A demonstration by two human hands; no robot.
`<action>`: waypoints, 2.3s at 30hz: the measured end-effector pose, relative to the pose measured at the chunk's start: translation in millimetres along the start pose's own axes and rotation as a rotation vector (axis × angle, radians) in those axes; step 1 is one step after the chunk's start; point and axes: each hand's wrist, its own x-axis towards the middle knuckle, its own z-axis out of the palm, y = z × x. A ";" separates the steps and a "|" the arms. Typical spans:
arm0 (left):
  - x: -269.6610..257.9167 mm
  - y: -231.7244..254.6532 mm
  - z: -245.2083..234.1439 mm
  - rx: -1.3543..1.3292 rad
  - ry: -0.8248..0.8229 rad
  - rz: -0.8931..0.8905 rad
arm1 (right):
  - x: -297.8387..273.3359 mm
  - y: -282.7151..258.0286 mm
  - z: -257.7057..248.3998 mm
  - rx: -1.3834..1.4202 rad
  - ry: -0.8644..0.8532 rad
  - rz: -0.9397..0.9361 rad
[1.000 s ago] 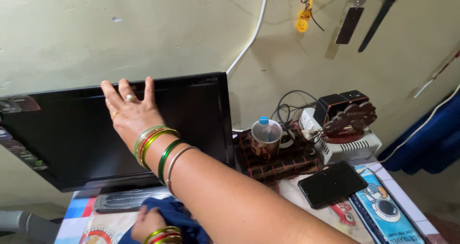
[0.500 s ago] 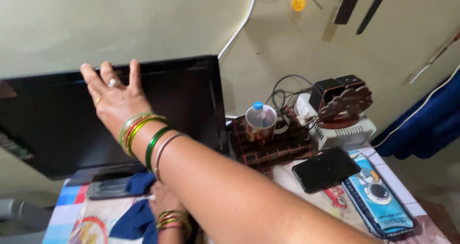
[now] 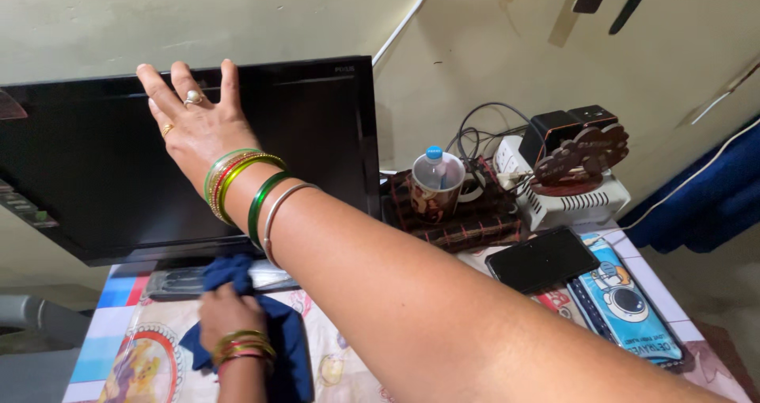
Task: The person wipes a computer monitor and the surrounding desk surface with a blue cloth, then opens a drawer to organize various stationery items and small containers inside it.
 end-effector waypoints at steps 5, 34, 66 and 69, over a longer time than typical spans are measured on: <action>40.2 -46.8 -25.2 -0.428 0.271 -0.360 | 4.8 0.5 3.8 0.024 -0.015 0.004; 109.8 -164.1 103.7 -0.414 0.310 -0.372 | 21.6 14.5 10.7 0.061 0.026 0.003; 185.9 -113.9 60.5 0.145 -0.277 0.020 | 22.1 9.1 27.2 0.091 0.094 -0.005; 176.7 -108.6 59.8 -0.026 -0.123 -0.131 | 22.2 8.1 20.3 0.046 0.058 -0.010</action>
